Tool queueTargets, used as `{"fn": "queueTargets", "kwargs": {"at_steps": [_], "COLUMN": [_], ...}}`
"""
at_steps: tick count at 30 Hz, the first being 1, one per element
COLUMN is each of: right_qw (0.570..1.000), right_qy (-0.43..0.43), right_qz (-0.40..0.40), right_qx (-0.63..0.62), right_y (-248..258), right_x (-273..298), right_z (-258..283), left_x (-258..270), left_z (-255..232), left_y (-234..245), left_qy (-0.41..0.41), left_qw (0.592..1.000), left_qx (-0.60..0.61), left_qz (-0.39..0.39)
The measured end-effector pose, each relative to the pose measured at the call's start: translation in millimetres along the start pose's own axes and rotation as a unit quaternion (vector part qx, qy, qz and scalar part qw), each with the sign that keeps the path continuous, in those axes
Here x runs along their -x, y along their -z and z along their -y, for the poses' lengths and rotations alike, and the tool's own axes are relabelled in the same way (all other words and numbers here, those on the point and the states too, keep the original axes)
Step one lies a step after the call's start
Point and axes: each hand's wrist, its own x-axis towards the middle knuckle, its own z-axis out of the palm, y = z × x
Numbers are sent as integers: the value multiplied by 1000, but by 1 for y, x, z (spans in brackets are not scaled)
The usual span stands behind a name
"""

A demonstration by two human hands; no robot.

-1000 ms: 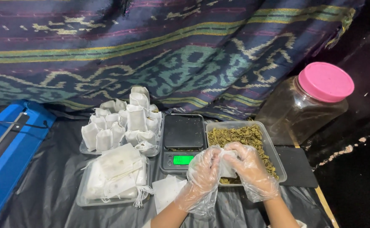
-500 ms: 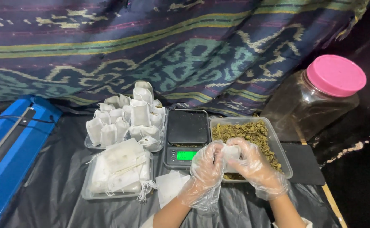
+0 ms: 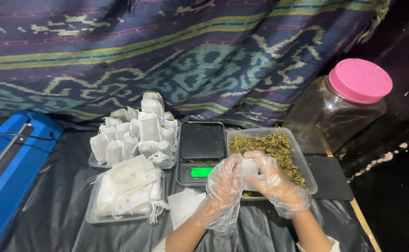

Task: Filling small white filter bags with loose tea leaves using a small scoop and hands.

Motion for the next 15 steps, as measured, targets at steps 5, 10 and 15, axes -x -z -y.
{"fn": "queueTargets", "kwargs": {"at_steps": [5, 10, 15], "right_qw": [1000, 1000, 999], "right_qy": [26, 23, 48], "right_qz": [-11, -9, -3], "right_qx": [12, 9, 20], "right_y": [-1, 0, 3], "right_x": [-1, -1, 0], "right_z": [-10, -10, -12], "left_x": [0, 3, 4], "left_z": [3, 6, 5], "left_y": [1, -4, -6], "left_qy": [2, 5, -34], "left_qw": [1000, 999, 999], "left_qx": [17, 30, -21], "left_qz": [12, 12, -5]}}
